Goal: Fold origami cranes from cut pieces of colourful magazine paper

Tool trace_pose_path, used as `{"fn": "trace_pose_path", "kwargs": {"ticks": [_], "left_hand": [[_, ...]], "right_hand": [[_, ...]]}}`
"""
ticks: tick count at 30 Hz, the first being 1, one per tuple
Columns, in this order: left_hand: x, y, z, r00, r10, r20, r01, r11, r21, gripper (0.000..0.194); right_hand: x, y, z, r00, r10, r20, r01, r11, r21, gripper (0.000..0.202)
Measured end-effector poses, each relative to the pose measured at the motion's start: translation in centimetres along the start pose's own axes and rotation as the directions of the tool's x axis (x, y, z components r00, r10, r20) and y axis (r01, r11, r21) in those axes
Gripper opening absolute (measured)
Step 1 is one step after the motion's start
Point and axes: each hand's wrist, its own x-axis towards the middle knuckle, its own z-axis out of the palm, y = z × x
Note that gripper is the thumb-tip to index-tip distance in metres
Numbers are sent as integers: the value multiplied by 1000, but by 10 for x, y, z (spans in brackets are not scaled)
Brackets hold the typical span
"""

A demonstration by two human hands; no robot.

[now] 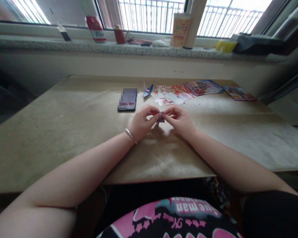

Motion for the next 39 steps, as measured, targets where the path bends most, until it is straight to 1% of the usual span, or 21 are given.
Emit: {"fn": "trace_pose_path", "kwargs": {"ticks": [3,6,9,13,18,21,25,29,31,33,36,39], "left_hand": [[0,2,-1,1000,16,14,-16,1000,11,10],[0,3,0,999,22,35,-21,999,-35,11],[-1,2,1,999,0,33,2,998,-70,14],[-2,1,3,1000,-2,31,4,998,-64,13],[-1,5,3,998,13,64,-8,997,-74,8],[0,9,3,995,2,103,8,995,-100,4],[0,8,3,992,-41,121,55,992,-114,7],[0,0,4,986,-108,128,128,978,-162,15],[2,-5,5,982,-139,124,162,966,-201,15],[4,-9,5,975,-179,129,204,956,-211,17],[6,-15,4,947,-260,190,298,932,-208,25],[7,-18,3,927,-304,220,351,909,-225,25]], "right_hand": [[0,-2,-1,1000,4,26,-4,1000,23,29],[0,-3,-3,999,1,51,-3,999,46,27],[-1,-4,-3,998,15,65,-17,1000,26,25],[-1,-2,-2,998,29,53,-29,1000,-4,23],[-1,-1,-1,997,-13,70,14,1000,-12,13],[-2,-3,-1,995,-47,85,53,996,-70,7],[-4,-7,2,992,-89,88,100,986,-131,4],[-3,-3,3,994,-87,59,94,988,-125,6],[-1,3,2,996,-67,62,74,990,-120,8],[1,10,0,995,-39,95,53,986,-155,15],[5,18,-3,989,27,144,7,972,-233,24],[7,21,-5,984,90,153,-51,968,-244,23]]}}
